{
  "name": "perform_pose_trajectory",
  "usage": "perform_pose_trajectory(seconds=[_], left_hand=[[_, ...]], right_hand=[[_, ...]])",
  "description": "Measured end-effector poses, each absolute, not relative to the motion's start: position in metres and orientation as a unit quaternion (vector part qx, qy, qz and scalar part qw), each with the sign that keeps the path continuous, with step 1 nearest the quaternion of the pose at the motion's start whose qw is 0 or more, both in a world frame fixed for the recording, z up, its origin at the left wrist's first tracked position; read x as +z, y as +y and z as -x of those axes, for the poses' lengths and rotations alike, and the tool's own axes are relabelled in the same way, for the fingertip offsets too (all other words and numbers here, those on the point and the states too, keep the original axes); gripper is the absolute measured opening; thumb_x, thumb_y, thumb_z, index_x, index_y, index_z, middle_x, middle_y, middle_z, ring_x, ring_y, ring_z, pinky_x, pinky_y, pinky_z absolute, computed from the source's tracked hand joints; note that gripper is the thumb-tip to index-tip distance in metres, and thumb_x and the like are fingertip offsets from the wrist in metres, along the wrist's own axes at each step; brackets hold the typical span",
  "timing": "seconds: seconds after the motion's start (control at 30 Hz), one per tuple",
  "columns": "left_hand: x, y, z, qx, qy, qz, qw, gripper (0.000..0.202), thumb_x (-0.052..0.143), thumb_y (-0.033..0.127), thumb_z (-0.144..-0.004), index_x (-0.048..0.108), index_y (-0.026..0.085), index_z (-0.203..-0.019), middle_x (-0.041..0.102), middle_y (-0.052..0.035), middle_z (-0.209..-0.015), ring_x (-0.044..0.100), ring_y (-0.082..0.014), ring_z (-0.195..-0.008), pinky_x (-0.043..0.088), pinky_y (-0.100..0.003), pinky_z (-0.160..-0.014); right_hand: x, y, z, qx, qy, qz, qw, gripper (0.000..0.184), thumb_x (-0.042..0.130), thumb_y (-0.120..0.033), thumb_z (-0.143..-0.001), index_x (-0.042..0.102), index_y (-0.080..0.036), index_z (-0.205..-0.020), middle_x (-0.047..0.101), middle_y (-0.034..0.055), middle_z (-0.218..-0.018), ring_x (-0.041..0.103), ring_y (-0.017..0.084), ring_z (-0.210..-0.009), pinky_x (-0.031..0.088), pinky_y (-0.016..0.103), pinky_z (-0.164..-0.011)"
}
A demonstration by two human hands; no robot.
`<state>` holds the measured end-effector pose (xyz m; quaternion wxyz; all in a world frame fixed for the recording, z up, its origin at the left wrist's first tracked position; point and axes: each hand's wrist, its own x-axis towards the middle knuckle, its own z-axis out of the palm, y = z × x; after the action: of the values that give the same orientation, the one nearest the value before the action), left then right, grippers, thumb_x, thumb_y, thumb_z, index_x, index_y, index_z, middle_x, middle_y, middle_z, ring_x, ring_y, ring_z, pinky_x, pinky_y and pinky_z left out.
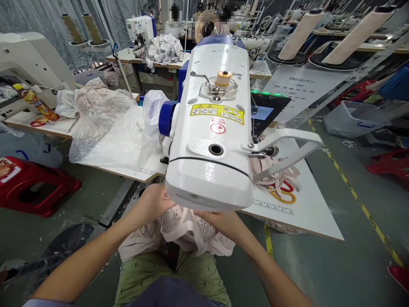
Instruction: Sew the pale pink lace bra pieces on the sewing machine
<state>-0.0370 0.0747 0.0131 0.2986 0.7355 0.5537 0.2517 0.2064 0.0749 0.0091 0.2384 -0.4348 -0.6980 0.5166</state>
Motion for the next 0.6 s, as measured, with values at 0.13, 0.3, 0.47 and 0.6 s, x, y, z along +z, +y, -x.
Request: perform_pose_trajectory(seconds=[0.13, 0.3, 0.47, 0.6], left_hand=[[0.02, 0.08, 0.034, 0.253, 0.554, -0.735, 0.3, 0.037, 0.059, 0.041, -0.086, 0.039, 0.023, -0.06, 0.033, 0.0036, -0.051, 0.038, -0.0141, -0.051, 0.036, -0.027, -0.05], [0.03, 0.084, 0.031, 0.24, 0.539, -0.745, 0.311, 0.04, 0.052, 0.041, -0.089, 0.031, 0.023, -0.061, 0.038, 0.0028, -0.053, 0.032, -0.0124, -0.053, 0.03, -0.027, -0.051], [0.028, 0.085, 0.032, 0.24, 0.541, -0.744, 0.309, 0.043, 0.053, 0.043, -0.089, 0.028, 0.023, -0.059, 0.033, 0.0043, -0.052, 0.028, -0.0116, -0.053, 0.028, -0.028, -0.05], [0.021, 0.084, 0.035, 0.249, 0.537, -0.74, 0.32, 0.041, 0.055, 0.034, -0.089, 0.027, 0.024, -0.061, 0.028, 0.0052, -0.051, 0.024, -0.0114, -0.05, 0.025, -0.028, -0.049]], right_hand=[[0.012, 0.08, -0.205, 0.526, -0.687, 0.435, 0.251, 0.029, 0.062, -0.047, -0.089, 0.076, -0.026, -0.103, 0.075, 0.0035, -0.088, 0.068, 0.03, -0.089, 0.055, 0.036, -0.075], [0.01, 0.083, -0.205, 0.522, -0.682, 0.442, 0.26, 0.032, 0.06, -0.052, -0.088, 0.076, -0.023, -0.089, 0.071, 0.0012, -0.074, 0.065, 0.024, -0.074, 0.054, 0.033, -0.067], [0.006, 0.086, -0.208, 0.525, -0.672, 0.452, 0.263, 0.033, 0.064, -0.054, -0.084, 0.07, -0.023, -0.072, 0.066, 0.0011, -0.068, 0.062, 0.022, -0.069, 0.053, 0.033, -0.067], [-0.012, 0.086, -0.209, 0.524, -0.646, 0.475, 0.288, 0.032, 0.069, -0.054, -0.078, 0.07, -0.023, -0.079, 0.069, 0.0045, -0.079, 0.064, 0.027, -0.078, 0.053, 0.038, -0.073]])
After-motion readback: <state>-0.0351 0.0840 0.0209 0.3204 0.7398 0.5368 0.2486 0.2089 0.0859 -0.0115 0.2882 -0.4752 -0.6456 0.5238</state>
